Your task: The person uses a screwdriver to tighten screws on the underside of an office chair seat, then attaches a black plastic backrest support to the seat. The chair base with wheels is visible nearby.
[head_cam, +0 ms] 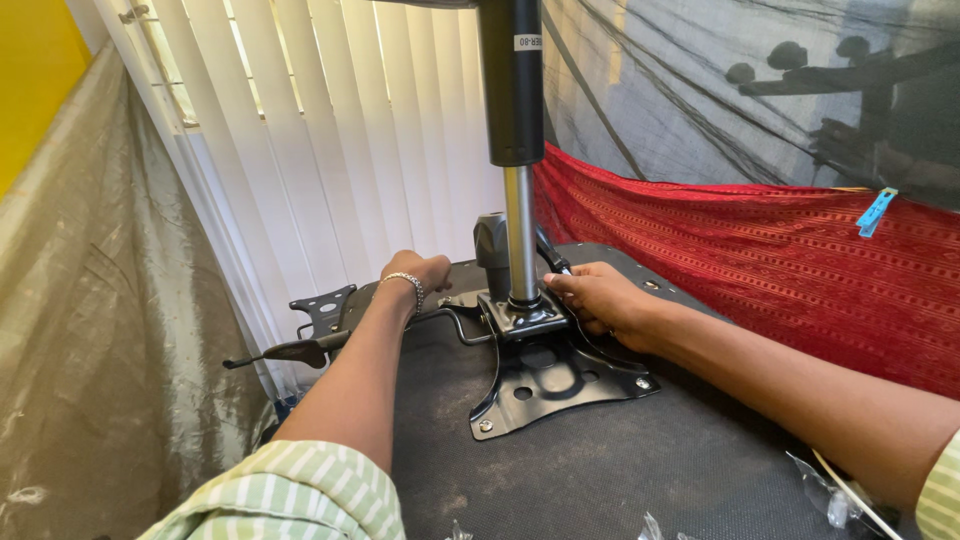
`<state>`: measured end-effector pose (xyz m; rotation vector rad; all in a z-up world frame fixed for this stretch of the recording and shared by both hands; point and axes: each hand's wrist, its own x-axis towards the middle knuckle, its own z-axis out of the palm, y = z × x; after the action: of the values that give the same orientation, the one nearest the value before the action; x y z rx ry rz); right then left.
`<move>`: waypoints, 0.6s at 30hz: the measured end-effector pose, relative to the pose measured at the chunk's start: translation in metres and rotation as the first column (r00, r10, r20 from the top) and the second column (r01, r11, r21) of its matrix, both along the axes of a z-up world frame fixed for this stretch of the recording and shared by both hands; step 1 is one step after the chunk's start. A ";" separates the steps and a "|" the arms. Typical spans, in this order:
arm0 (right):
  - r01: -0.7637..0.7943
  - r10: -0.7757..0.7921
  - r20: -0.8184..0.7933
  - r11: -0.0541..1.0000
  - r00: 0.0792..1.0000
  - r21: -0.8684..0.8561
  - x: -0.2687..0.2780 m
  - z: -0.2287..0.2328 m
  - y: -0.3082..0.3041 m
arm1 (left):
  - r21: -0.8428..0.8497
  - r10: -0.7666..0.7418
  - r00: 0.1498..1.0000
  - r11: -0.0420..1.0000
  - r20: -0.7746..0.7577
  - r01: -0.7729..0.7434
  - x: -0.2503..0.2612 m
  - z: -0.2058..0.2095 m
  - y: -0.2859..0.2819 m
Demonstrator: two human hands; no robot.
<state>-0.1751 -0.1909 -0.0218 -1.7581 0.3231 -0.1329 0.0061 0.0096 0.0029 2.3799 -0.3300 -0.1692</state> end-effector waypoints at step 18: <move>0.010 -0.011 -0.012 1.000 1.000 -0.027 -0.001 0.001 0.001 | 0.081 0.051 0.996 0.995 0.073 -0.057 -0.021 0.007 0.002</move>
<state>-0.1764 -0.1899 -0.0205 -1.7846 0.3404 -0.1350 -0.0146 0.0112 0.0101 2.4784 -0.2970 -0.0751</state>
